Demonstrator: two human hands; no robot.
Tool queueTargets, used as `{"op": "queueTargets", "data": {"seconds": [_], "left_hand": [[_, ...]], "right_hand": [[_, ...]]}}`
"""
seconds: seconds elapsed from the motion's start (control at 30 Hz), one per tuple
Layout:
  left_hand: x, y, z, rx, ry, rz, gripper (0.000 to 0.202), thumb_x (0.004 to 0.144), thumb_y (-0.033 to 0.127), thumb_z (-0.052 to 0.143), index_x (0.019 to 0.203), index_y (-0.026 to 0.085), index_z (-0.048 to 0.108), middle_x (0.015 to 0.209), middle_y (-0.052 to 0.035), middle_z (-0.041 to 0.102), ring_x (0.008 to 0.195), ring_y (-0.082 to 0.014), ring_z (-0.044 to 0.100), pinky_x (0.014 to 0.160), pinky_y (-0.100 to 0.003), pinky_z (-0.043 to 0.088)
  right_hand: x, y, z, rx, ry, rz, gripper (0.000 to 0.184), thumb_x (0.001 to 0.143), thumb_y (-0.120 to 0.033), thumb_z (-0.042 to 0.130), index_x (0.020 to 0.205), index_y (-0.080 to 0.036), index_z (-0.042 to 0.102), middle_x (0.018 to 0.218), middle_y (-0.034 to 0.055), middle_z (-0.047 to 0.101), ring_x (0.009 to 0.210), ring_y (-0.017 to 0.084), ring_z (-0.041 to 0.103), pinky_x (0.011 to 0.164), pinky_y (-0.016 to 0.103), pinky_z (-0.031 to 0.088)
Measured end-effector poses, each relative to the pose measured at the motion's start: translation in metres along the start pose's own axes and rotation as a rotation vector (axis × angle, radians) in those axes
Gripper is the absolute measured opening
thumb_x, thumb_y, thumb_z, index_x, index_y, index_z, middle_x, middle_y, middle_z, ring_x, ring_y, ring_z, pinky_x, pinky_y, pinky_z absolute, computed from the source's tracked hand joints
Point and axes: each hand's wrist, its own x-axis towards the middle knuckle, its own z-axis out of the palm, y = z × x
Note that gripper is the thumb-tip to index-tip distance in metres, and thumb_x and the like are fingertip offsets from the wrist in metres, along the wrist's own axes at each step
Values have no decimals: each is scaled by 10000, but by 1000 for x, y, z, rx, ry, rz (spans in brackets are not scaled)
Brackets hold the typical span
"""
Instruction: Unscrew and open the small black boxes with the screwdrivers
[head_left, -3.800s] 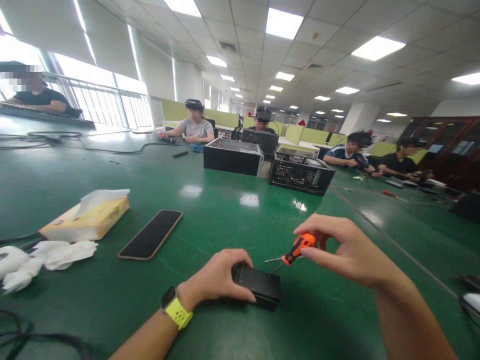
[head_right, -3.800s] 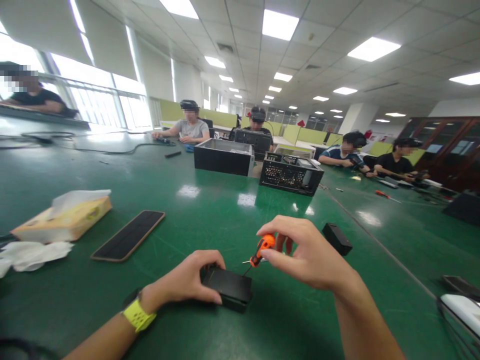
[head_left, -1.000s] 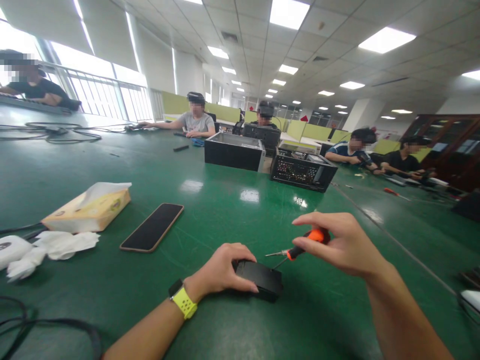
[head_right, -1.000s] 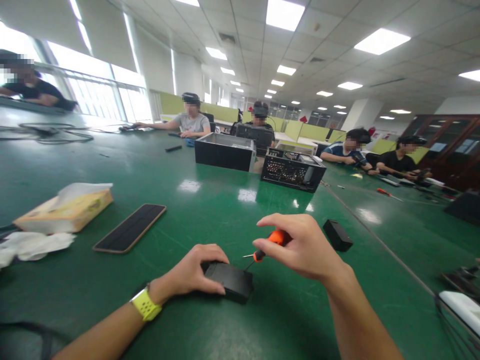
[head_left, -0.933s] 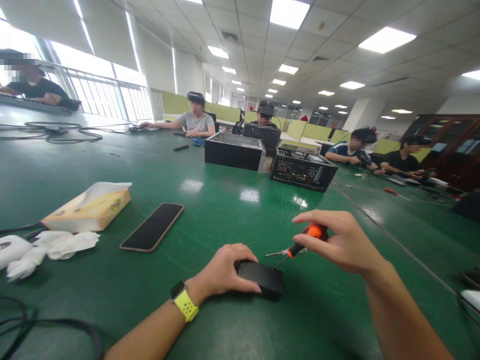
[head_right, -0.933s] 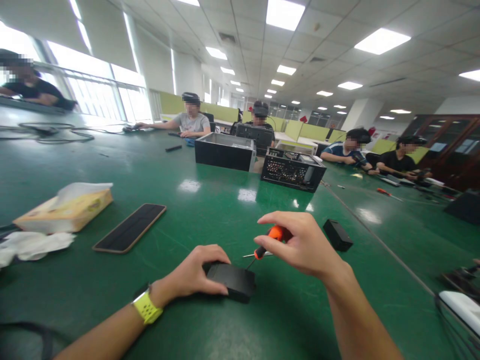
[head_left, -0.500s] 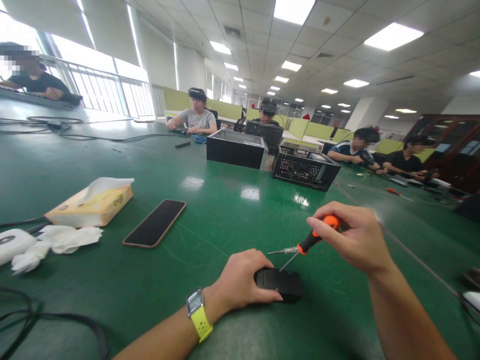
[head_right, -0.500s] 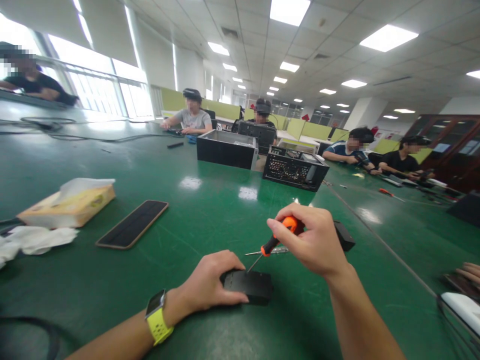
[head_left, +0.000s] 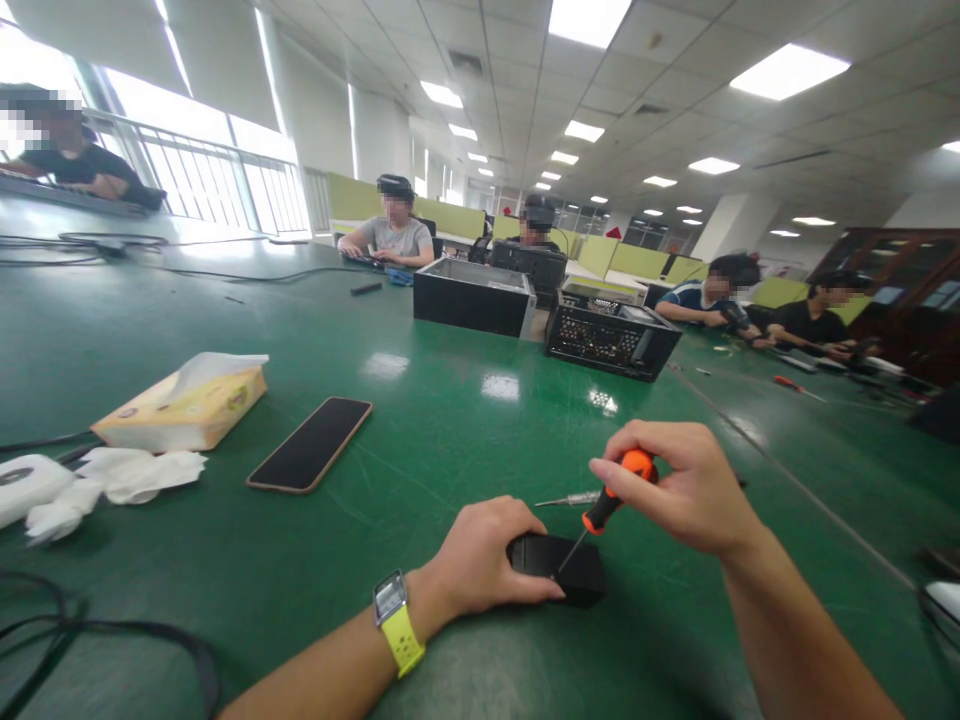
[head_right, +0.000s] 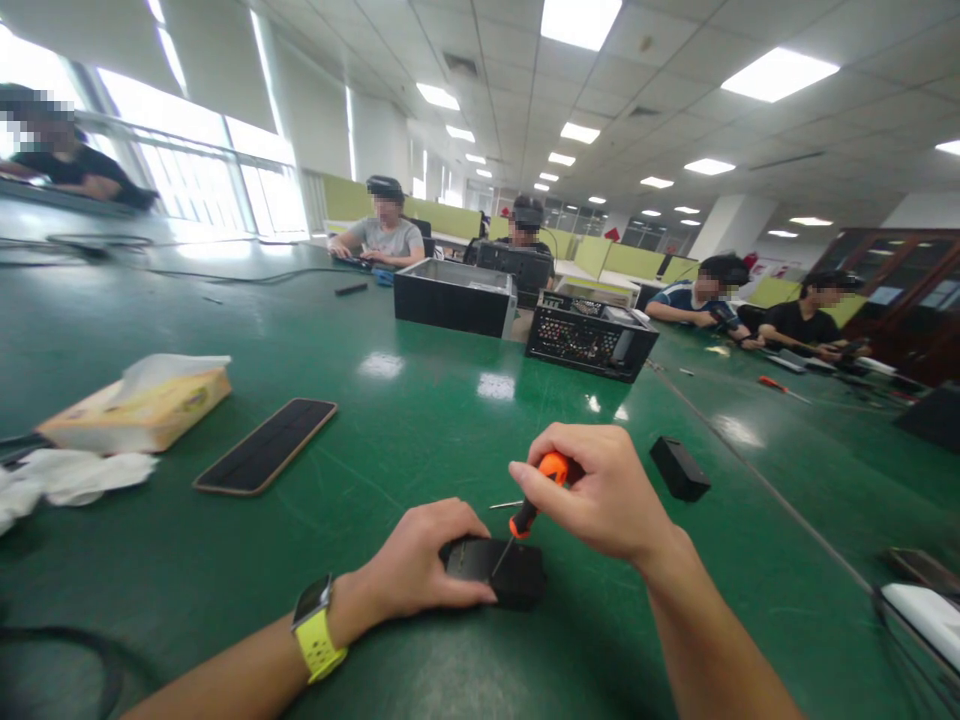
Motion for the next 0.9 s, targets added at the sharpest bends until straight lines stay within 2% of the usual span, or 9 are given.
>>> {"op": "queueTargets", "data": {"seconds": [0.23, 0.33, 0.4, 0.47, 0.63, 0.77, 0.8, 0.9], "left_hand": [[1, 1, -1, 10, -1, 3, 437, 682, 552, 775, 908, 186, 693, 833, -32, 700, 769, -205, 641, 669, -263, 461], [1, 1, -1, 25, -5, 6, 440, 675, 543, 783, 920, 188, 694, 849, -33, 704, 779, -209, 648, 682, -270, 468], [2, 1, 0, 41, -11, 5, 433, 681, 536, 779, 926, 190, 695, 850, -35, 703, 779, -210, 648, 687, -275, 473], [3, 0, 0, 63, -8, -1, 418, 697, 534, 766, 922, 190, 694, 846, -39, 699, 774, -212, 645, 684, -277, 479], [8, -3, 1, 121, 10, 4, 412, 691, 527, 772, 906, 186, 688, 833, -42, 692, 766, -213, 641, 676, -279, 485], [10, -6, 0, 137, 16, 34, 429, 701, 542, 760, 918, 179, 688, 835, -48, 693, 763, -214, 644, 678, -281, 490], [10, -7, -1, 139, 15, 35, 433, 703, 547, 757, 922, 179, 688, 836, -48, 694, 763, -212, 643, 682, -282, 492], [10, -11, -2, 149, 27, 22, 430, 702, 538, 761, 924, 178, 684, 835, -47, 694, 760, -211, 641, 679, -280, 495]], "right_hand": [[2, -2, 3, 26, -11, -31, 213, 842, -296, 644, 675, -166, 620, 574, -27, 589, 510, 92, 510, 533, 229, 381], [1, -3, -6, 54, -100, -65, 122, 839, -297, 654, 841, -176, 668, 695, -3, 631, 601, 115, 553, 586, 237, 415], [-1, -4, -15, 90, -183, -89, 175, 837, -272, 652, 991, -189, 665, 827, 22, 666, 680, 129, 585, 638, 244, 444], [-3, -4, -21, 102, -225, -103, 231, 828, -235, 644, 1056, -196, 653, 907, 36, 680, 718, 130, 600, 671, 245, 458], [0, 2, -19, -28, -82, -46, 157, 831, -319, 662, 881, -173, 690, 630, -23, 630, 554, 102, 547, 577, 225, 403], [2, 6, -19, 84, -166, -92, 183, 863, -240, 622, 1024, -164, 664, 897, 32, 691, 761, 125, 616, 702, 230, 448], [1, 7, -20, 89, -177, -91, 179, 857, -233, 628, 1019, -163, 662, 897, 32, 689, 759, 125, 613, 698, 229, 447], [-2, 7, -23, 22, -133, -51, 131, 842, -290, 660, 858, -161, 677, 705, -4, 650, 615, 111, 561, 621, 232, 417]]}}
